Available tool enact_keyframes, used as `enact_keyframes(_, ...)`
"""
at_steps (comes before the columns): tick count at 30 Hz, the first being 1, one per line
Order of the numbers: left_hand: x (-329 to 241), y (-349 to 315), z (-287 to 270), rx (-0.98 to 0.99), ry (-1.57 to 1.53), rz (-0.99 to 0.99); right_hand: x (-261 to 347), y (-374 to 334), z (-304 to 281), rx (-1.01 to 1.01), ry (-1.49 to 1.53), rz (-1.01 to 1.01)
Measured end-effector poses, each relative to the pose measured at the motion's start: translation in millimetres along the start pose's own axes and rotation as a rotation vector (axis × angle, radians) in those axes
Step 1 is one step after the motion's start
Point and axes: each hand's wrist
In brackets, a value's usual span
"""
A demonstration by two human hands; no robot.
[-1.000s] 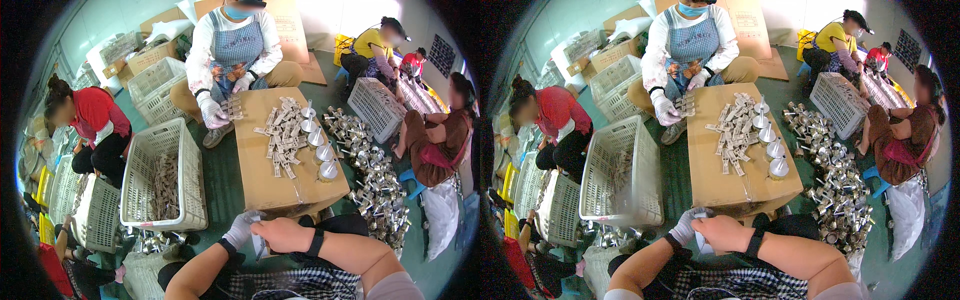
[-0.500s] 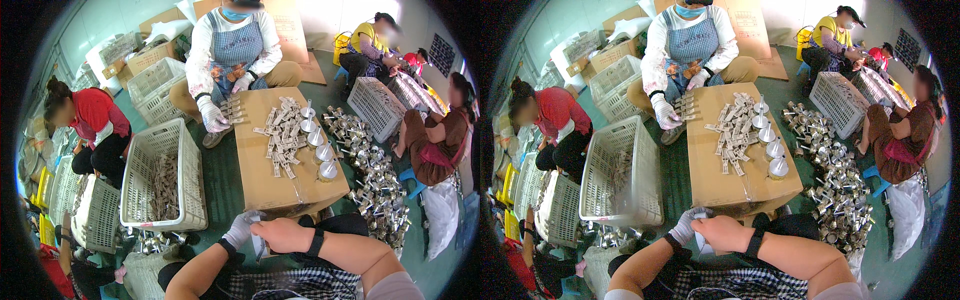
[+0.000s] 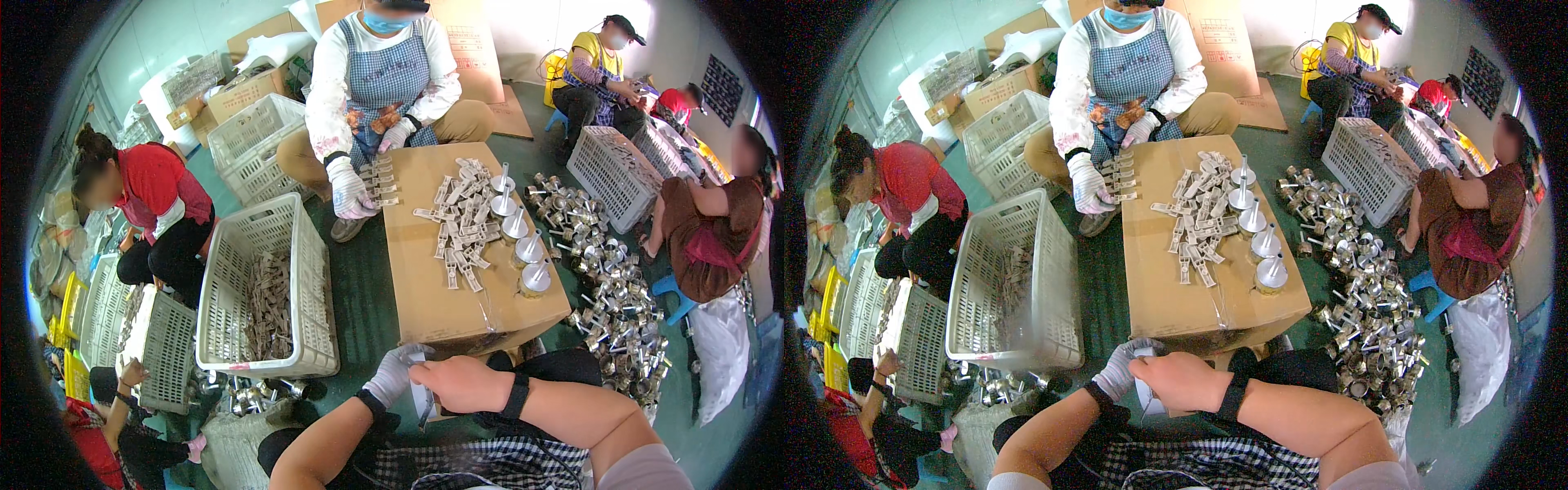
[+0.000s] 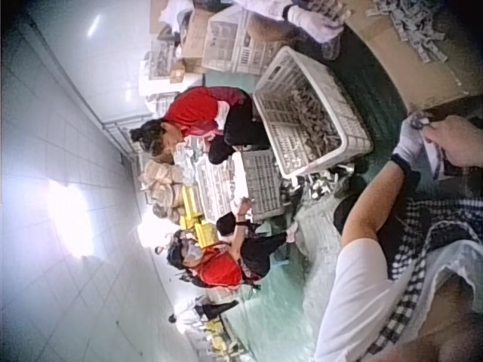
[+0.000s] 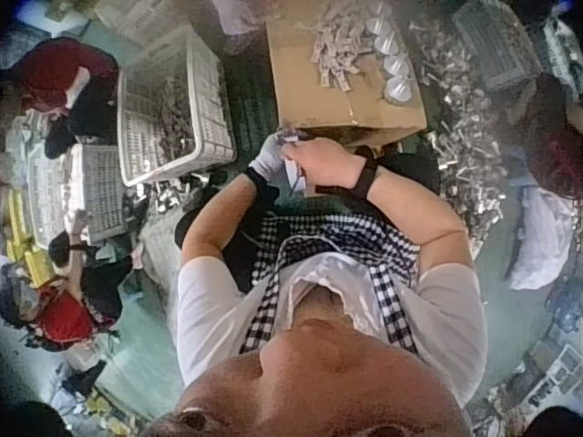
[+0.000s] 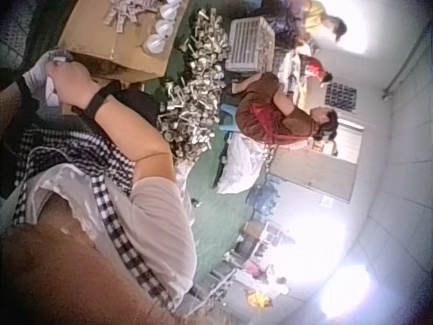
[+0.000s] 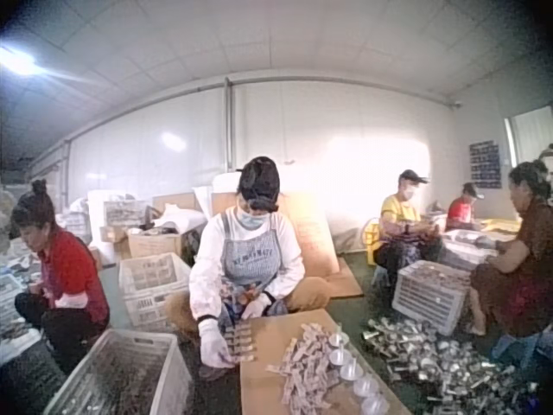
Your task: The recorder is using a tape dispenser and handling small metal components to assemble or package items in an industrial setting.
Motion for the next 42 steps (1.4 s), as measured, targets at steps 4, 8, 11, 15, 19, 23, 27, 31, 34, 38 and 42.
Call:
enact_keyframes(4,-3.1,0.2,3.2,-0.007,-0.094,-0.041,-0.4,-0.1,-0.2,-0.005,-0.002,-0.008)
enact_keyframes(8,-6.0,0.8,4.0,-0.021,-0.242,-0.096,-0.1,0.1,-0.8,0.001,-0.010,-0.008)
enact_keyframes(11,-4.2,-0.8,4.0,-0.012,-0.115,-0.052,1.1,0.7,-2.9,0.005,-0.010,-0.010)
enact_keyframes(15,-4.8,-2.4,6.2,-0.014,-0.023,-0.022,1.2,0.4,-3.6,0.002,-0.001,-0.013)
enact_keyframes(19,-10.6,-4.3,13.5,-0.070,-0.090,-0.056,0.9,0.1,-2.9,-0.010,0.001,-0.015)
enact_keyframes(23,-17.6,-7.9,26.8,-0.154,-0.114,-0.100,0.8,-0.5,-3.5,-0.021,0.003,-0.019)
enact_keyframes(27,-20.8,-9.8,30.5,-0.162,-0.078,-0.095,0.4,-0.5,-2.5,-0.030,0.003,-0.025)
enact_keyframes(31,-19.5,-10.0,29.2,-0.132,-0.065,-0.072,0.2,-0.5,-1.6,-0.039,-0.005,-0.033)
enact_keyframes(34,-15.8,-9.5,25.7,-0.094,0.003,-0.037,0.5,-0.9,-3.1,-0.037,-0.008,-0.031)
enact_keyframes(38,-15.4,-8.0,23.8,-0.087,-0.062,-0.062,0.1,-1.6,-3.5,-0.043,-0.005,-0.026)
enact_keyframes(42,-15.7,-4.1,19.0,-0.102,-0.166,-0.111,0.2,-1.8,-3.9,-0.037,-0.004,-0.026)
Point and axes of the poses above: each hand's wrist, its own y-axis towards the middle knuckle, its own z-axis out of the palm, x = y × z, and after that the axes turned 12 degrees about -y, right-handed
